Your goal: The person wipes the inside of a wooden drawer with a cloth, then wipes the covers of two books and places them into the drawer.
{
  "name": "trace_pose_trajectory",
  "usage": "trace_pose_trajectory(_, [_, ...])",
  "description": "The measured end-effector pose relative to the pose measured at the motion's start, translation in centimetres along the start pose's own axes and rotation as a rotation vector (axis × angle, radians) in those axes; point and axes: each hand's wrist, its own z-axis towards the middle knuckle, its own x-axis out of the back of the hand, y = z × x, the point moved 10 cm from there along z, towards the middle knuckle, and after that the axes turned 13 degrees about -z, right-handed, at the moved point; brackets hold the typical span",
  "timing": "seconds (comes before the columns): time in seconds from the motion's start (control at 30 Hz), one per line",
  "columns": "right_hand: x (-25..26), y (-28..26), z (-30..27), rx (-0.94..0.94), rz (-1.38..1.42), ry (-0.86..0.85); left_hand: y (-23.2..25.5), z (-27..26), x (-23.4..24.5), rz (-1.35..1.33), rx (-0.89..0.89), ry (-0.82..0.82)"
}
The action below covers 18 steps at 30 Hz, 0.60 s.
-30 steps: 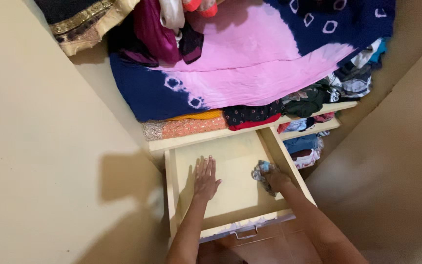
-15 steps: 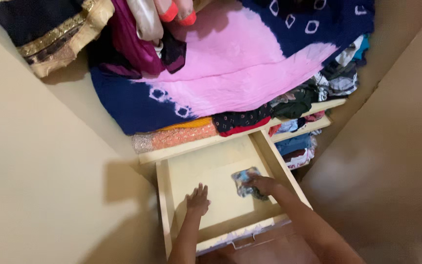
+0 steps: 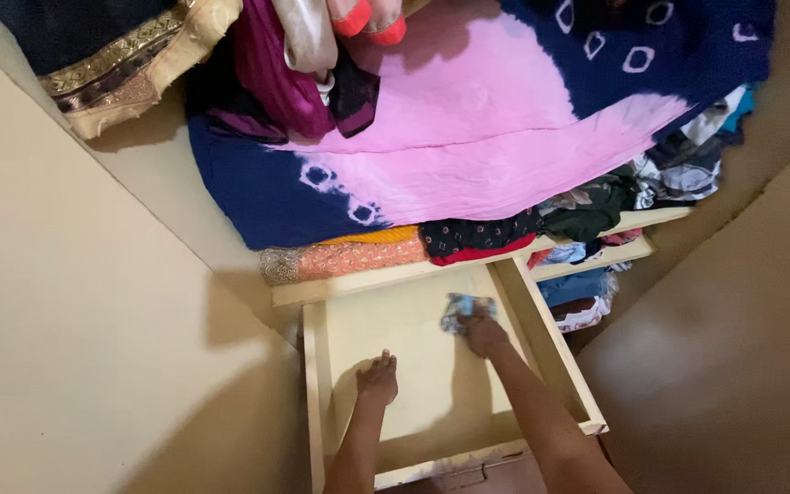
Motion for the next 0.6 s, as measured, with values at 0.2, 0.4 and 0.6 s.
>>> trace_pose_trajectory(0.2, [1.2, -9.9, -1.8, 0.568, 0.347, 0.269, 0.5, -0.1, -0.1, -0.024, 0.002, -0.055])
trace_pose_trajectory(0.4, [1.7, -0.5, 0.3, 0.261, 0.273, 0.177, 1.0, -1.6, 0.1, -0.017, 0.046, -0.068])
trace_pose_trajectory(0.6, [1.3, -4.1, 2.2, 0.129, 0.192, 0.286, 0.6, -2.1, 1.1, -0.053, 0.021, -0.097])
